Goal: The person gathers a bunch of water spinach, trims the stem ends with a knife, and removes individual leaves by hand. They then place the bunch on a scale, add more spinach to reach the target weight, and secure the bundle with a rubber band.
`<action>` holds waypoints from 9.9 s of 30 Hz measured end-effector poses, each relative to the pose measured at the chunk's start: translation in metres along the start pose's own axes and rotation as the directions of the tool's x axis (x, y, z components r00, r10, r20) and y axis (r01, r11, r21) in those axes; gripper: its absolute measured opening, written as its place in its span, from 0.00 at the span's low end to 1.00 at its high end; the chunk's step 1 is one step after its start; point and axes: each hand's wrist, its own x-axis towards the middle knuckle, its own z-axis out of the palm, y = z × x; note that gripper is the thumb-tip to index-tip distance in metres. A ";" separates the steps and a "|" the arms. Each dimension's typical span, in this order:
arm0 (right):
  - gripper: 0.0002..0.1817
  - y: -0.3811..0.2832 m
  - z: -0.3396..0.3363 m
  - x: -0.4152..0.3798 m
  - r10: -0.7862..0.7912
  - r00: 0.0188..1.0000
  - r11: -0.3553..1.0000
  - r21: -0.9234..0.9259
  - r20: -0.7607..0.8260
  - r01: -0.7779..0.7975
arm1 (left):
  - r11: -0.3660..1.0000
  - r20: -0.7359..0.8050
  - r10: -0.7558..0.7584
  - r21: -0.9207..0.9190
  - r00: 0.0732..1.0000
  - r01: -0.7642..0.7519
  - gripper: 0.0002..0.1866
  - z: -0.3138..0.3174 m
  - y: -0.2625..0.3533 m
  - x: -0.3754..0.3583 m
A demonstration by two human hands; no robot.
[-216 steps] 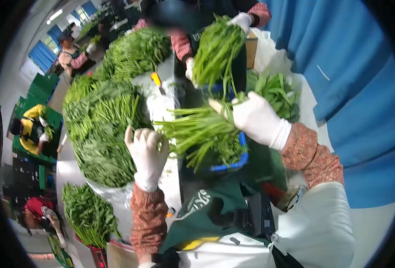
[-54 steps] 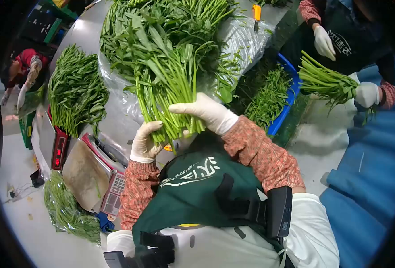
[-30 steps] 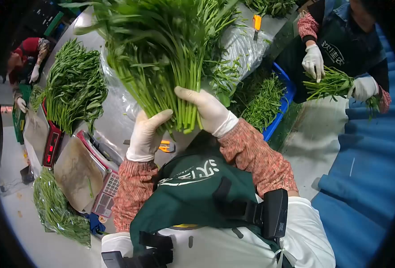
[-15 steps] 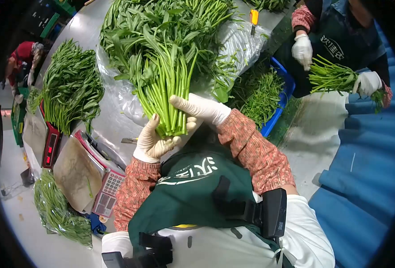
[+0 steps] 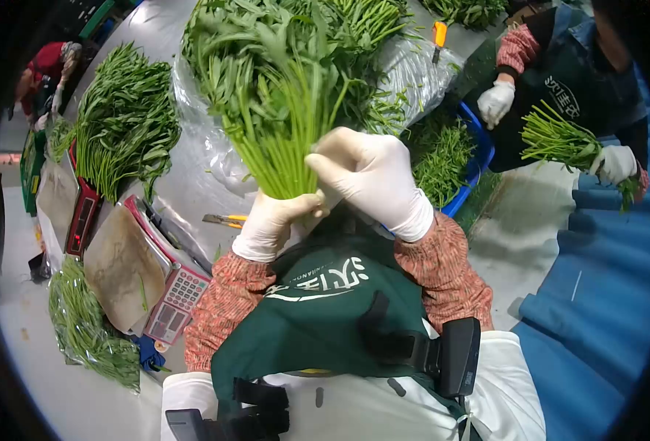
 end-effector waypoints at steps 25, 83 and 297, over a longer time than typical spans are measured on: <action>0.06 0.031 0.019 0.012 0.138 0.962 0.829 0.504 0.236 -0.242 | 0.961 0.165 -0.123 -0.226 0.979 0.158 0.20 -0.008 -0.011 0.007; 0.20 0.011 -0.003 -0.005 -0.429 0.898 0.780 -0.462 0.097 0.423 | 0.538 0.389 -0.264 -0.700 0.883 0.470 0.17 -0.012 -0.027 0.021; 0.06 0.005 -0.002 -0.001 -0.026 1.000 0.983 0.180 -0.004 0.026 | 0.966 -0.178 -0.098 0.218 0.979 0.137 0.10 0.007 -0.021 0.001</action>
